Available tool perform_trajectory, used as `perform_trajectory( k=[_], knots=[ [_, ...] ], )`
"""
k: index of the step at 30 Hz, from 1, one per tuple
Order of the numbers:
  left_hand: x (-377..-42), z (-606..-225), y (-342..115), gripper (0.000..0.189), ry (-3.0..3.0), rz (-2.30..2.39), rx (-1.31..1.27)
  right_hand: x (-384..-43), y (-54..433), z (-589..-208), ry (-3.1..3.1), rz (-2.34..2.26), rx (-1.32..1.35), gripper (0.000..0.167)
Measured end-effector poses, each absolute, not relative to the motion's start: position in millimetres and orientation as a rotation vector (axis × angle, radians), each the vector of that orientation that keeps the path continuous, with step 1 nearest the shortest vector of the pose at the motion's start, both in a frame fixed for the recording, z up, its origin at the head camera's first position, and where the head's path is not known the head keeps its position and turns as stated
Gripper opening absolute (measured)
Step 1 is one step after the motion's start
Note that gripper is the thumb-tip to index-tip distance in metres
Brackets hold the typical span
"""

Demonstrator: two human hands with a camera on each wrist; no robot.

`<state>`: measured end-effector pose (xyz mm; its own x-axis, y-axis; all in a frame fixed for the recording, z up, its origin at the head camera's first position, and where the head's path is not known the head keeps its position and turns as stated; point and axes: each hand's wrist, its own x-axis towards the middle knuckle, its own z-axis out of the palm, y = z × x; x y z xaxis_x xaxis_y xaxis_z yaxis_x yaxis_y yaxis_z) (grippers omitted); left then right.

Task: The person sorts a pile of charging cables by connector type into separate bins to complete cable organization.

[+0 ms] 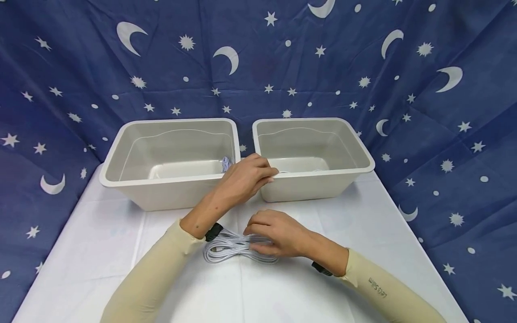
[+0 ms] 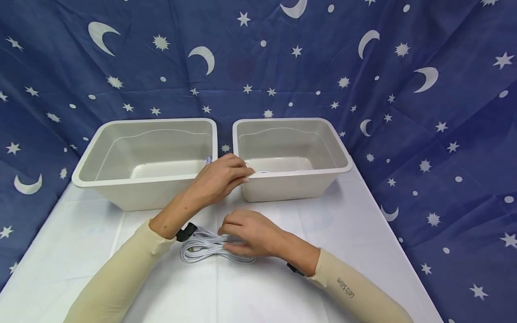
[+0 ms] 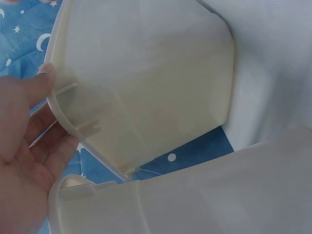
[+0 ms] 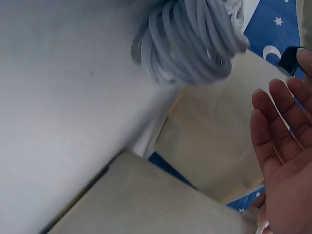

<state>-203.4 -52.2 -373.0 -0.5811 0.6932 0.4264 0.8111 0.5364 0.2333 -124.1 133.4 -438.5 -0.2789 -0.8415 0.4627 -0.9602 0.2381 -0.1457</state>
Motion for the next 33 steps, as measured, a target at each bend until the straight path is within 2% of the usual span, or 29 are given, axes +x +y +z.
perform_trajectory(
  k=[22,33],
  knots=[
    [-204,-373,-52,0.022,-2.484,-0.608,-1.248,-109,103,-472,-2.334,0.299,1.644,0.032],
    [-203,-374,-52,0.022,-2.497,-0.603,-1.243,-106,93,-483,-2.331,0.149,1.523,0.024]
  ],
)
